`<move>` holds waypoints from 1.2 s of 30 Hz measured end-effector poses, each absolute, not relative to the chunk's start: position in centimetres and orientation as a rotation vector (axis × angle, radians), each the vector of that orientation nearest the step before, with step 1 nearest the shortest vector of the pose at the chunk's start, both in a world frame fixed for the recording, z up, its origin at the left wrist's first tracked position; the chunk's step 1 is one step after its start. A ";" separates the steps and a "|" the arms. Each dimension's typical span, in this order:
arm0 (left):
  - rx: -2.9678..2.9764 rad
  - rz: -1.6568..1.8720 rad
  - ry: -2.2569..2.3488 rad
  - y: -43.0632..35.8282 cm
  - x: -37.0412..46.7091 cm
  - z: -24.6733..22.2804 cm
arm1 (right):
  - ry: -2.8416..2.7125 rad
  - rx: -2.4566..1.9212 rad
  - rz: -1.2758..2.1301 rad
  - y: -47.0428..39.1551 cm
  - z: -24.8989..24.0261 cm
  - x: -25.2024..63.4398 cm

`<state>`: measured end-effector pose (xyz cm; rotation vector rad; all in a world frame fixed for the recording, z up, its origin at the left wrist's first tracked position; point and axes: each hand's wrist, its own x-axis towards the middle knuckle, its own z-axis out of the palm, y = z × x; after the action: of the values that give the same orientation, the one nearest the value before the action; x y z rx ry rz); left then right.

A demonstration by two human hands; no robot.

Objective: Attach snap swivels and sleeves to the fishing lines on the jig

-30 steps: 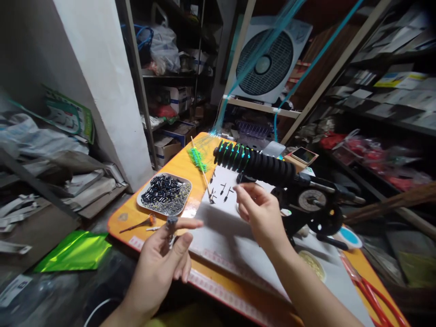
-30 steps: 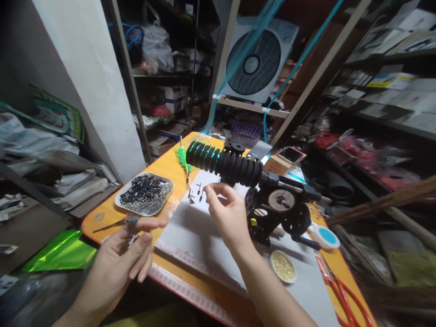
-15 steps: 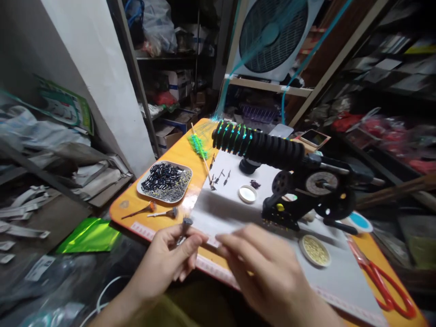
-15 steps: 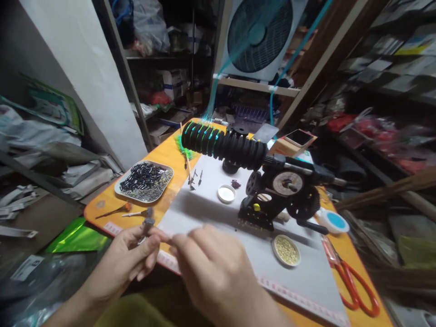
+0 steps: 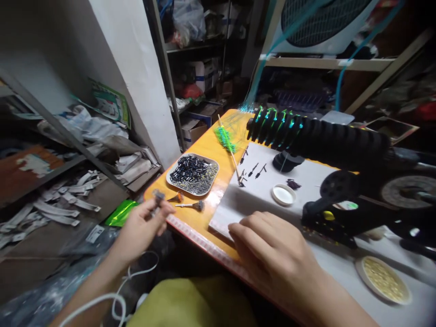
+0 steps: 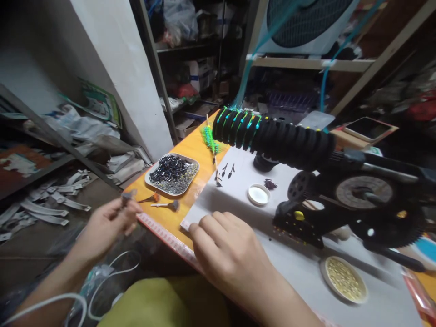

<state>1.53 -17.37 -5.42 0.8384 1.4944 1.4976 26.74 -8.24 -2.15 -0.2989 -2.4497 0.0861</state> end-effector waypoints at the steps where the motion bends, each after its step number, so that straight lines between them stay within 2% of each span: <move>1: 0.829 1.561 1.483 -17.2 0.7 -5.1 | -2.412 -0.360 0.147 -8.3 -2.4 26.7; 8: 0.829 1.733 1.110 -17.2 -0.9 -3.5 | -2.337 -0.464 0.466 -8.5 -3.2 26.8; 13: 0.637 1.832 0.959 -17.7 -1.6 -4.2 | -2.396 -0.378 0.490 -8.6 -3.9 26.8; 17: 1.054 1.753 1.403 -17.5 -3.8 -4.1 | -2.406 -0.355 0.533 -8.8 -4.1 26.8; 24: 1.618 1.145 1.988 -14.7 -4.1 -3.1 | -2.318 -0.419 0.745 -8.8 -3.6 26.5; 28: 1.832 0.819 2.063 -13.7 -3.1 -4.1 | -2.277 -0.449 0.786 -8.9 -3.5 26.3; 33: 1.744 0.920 2.071 -14.8 -0.2 -3.8 | -2.144 -0.463 0.878 -9.0 -3.3 26.1; 36: 1.325 1.148 1.777 -15.8 3.5 -3.8 | -2.089 -0.489 0.957 -9.1 -2.8 26.0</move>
<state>3.51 -15.80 -3.77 1.3254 1.7767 1.1479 26.03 -9.07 -2.83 -0.4894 -2.0888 0.9575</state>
